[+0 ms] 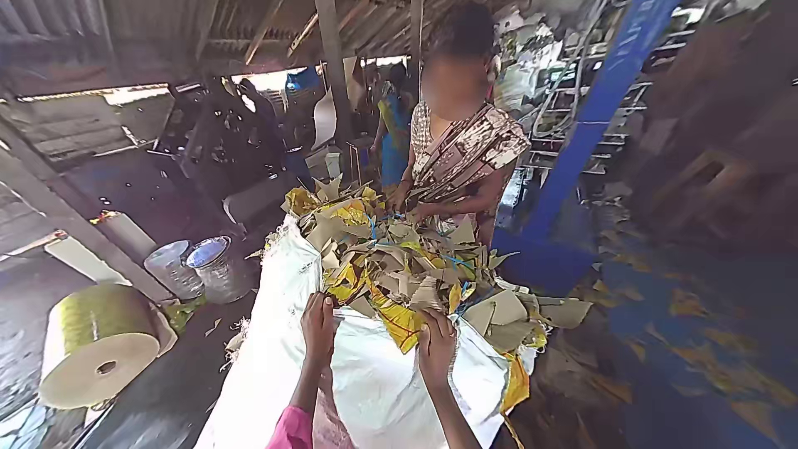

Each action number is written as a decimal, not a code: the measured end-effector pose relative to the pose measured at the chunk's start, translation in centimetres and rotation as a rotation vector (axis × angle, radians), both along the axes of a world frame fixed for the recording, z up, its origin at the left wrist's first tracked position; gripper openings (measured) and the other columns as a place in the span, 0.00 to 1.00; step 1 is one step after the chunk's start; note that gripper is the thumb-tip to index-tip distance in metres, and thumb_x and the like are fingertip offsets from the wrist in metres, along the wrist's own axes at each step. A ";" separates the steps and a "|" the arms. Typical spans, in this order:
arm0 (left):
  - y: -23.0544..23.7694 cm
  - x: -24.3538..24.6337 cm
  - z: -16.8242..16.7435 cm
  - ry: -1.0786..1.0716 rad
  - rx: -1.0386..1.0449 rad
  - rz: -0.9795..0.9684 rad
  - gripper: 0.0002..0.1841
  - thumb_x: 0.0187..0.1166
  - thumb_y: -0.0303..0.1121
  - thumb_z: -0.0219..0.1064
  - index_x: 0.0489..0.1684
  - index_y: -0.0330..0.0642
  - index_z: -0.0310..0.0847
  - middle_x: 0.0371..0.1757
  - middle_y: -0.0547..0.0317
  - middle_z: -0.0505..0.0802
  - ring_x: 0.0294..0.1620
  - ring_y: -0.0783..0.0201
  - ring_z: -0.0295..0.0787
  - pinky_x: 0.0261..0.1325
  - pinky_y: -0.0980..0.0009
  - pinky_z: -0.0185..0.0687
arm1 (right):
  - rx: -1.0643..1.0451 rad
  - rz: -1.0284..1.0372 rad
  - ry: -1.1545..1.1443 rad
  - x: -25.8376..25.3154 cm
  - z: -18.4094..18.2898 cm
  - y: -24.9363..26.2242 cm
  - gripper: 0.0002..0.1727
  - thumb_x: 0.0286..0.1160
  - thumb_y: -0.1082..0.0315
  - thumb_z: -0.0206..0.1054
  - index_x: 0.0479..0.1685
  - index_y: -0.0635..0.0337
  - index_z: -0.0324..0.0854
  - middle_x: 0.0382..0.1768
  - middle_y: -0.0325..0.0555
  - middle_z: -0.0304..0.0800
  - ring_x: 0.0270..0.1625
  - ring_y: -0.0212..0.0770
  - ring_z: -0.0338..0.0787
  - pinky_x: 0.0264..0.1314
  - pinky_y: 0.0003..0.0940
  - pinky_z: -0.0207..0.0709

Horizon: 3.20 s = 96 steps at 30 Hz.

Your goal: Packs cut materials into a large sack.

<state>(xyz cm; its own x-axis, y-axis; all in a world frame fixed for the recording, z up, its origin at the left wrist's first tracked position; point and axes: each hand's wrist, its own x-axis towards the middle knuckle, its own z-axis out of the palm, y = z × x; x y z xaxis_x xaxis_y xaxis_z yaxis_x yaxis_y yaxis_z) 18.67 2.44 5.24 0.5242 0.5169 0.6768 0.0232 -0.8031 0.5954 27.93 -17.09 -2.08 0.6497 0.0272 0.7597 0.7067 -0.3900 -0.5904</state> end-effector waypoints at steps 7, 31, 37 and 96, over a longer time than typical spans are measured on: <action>0.5 0.2 -0.3 -0.024 0.005 -0.013 0.25 0.85 0.37 0.45 0.25 0.26 0.82 0.31 0.44 0.86 0.39 0.55 0.85 0.50 0.61 0.79 | -0.001 -0.017 -0.006 0.1 0.2 0.3 0.30 0.84 0.55 0.43 0.45 0.64 0.93 0.51 0.61 0.94 0.55 0.62 0.90 0.62 0.59 0.73; 0.7 -0.2 -0.3 -0.016 0.002 -0.020 0.24 0.84 0.35 0.46 0.26 0.25 0.82 0.31 0.42 0.86 0.38 0.51 0.86 0.48 0.57 0.79 | 0.003 -0.027 -0.009 0.0 -0.2 0.5 0.27 0.79 0.60 0.46 0.44 0.65 0.93 0.51 0.62 0.94 0.54 0.65 0.91 0.58 0.62 0.74; 0.4 0.0 0.0 -0.005 -0.009 -0.008 0.24 0.84 0.35 0.46 0.27 0.24 0.83 0.32 0.40 0.87 0.39 0.49 0.87 0.49 0.55 0.80 | 0.005 -0.024 -0.009 0.1 -0.2 0.4 0.25 0.78 0.62 0.47 0.44 0.65 0.93 0.52 0.61 0.94 0.54 0.65 0.91 0.59 0.62 0.74; 0.8 1.5 -0.4 0.001 -0.014 -0.024 0.24 0.84 0.34 0.46 0.29 0.23 0.83 0.34 0.39 0.87 0.41 0.48 0.87 0.50 0.53 0.79 | 0.002 -0.026 0.003 1.6 -0.3 0.6 0.23 0.73 0.66 0.50 0.45 0.66 0.93 0.52 0.62 0.94 0.54 0.66 0.91 0.58 0.63 0.76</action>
